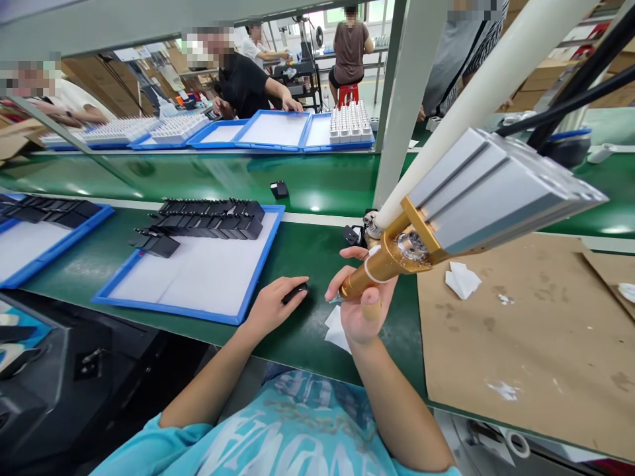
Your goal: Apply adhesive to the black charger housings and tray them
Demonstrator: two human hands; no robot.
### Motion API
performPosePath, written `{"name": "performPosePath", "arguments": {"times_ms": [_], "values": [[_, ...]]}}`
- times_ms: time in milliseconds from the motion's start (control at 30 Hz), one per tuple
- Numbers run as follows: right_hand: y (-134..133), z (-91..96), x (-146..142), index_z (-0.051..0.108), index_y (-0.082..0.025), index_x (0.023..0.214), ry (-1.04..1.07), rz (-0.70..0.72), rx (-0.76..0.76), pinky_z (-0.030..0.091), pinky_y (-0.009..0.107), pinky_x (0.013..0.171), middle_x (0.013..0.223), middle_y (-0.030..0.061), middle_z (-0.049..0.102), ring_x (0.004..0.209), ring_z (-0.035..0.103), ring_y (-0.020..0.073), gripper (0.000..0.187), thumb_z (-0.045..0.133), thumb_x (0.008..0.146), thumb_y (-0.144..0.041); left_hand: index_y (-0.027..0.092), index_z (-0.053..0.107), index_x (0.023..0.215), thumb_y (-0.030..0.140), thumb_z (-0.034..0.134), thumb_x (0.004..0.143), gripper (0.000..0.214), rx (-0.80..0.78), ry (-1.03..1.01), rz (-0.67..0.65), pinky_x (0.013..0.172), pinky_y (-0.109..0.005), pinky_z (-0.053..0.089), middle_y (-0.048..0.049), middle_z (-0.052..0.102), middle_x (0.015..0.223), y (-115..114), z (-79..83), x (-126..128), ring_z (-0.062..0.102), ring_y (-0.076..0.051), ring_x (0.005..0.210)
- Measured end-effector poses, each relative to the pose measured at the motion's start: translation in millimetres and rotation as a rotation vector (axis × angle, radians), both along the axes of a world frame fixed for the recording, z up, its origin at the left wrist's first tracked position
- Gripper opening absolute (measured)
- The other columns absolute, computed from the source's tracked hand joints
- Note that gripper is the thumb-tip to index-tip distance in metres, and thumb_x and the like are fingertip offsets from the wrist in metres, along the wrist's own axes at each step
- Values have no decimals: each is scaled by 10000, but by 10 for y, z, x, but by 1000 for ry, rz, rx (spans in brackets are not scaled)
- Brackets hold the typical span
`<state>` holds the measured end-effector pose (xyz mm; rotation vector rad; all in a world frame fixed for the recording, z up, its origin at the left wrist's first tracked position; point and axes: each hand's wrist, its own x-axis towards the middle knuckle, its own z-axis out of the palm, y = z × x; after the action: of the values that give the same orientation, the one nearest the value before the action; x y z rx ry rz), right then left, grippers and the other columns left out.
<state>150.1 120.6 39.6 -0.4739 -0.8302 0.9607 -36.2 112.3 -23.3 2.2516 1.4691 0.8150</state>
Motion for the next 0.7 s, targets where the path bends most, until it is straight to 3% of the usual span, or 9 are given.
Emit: {"name": "performPosePath", "arguments": {"times_ms": [100, 267, 367, 500, 600, 700], "values": [[-1, -4, 2, 494, -298, 1086, 14, 12, 9, 385, 244, 332, 1002, -1, 616, 406, 563, 84, 364, 562, 810, -525, 225, 626, 1142, 338, 482, 962, 257, 18, 10, 36, 868, -299, 512, -50, 703, 1052, -12, -53, 32, 652, -173, 962], [-8, -2, 5, 504, -302, 1083, 6, 3, 8, 384, 246, 334, 997, -2, 618, 399, 562, 84, 357, 552, 816, -535, 262, 554, 1272, 376, 513, 944, 349, 6, 280, 74, 786, -282, 500, -52, 674, 1090, -28, -63, 47, 627, -204, 975], [-14, 2, 7, 515, -300, 1091, 12, 5, 13, 389, 249, 336, 1004, -2, 612, 405, 570, 86, 359, 558, 819, -529, 270, 528, 1291, 412, 604, 885, 437, -35, 433, 55, 658, -249, 471, -50, 648, 978, -17, -22, 47, 617, -214, 909], [-8, -5, 12, 527, -293, 1098, 15, 8, 16, 387, 246, 333, 999, -4, 615, 408, 575, 88, 377, 573, 814, -535, 253, 510, 1268, 360, 521, 934, 351, -98, 540, -13, 631, -260, 457, -58, 615, 979, 10, 54, 63, 608, -216, 883], [4, -18, 17, 526, -287, 1104, 14, 8, 33, 386, 244, 326, 996, -4, 619, 404, 575, 91, 379, 571, 816, -528, 256, 507, 1249, 333, 480, 945, 315, -155, 458, -48, 708, -293, 476, -60, 600, 1011, 31, 79, 45, 600, -226, 924], [10, -27, 22, 524, -283, 1111, 11, -4, 37, 390, 245, 322, 997, -2, 620, 402, 572, 90, 370, 555, 822, -512, 280, 466, 1257, 388, 508, 920, 356, -348, 8, -5, 718, -303, 491, -40, 589, 1006, 48, 67, -6, 604, -210, 892]]}}
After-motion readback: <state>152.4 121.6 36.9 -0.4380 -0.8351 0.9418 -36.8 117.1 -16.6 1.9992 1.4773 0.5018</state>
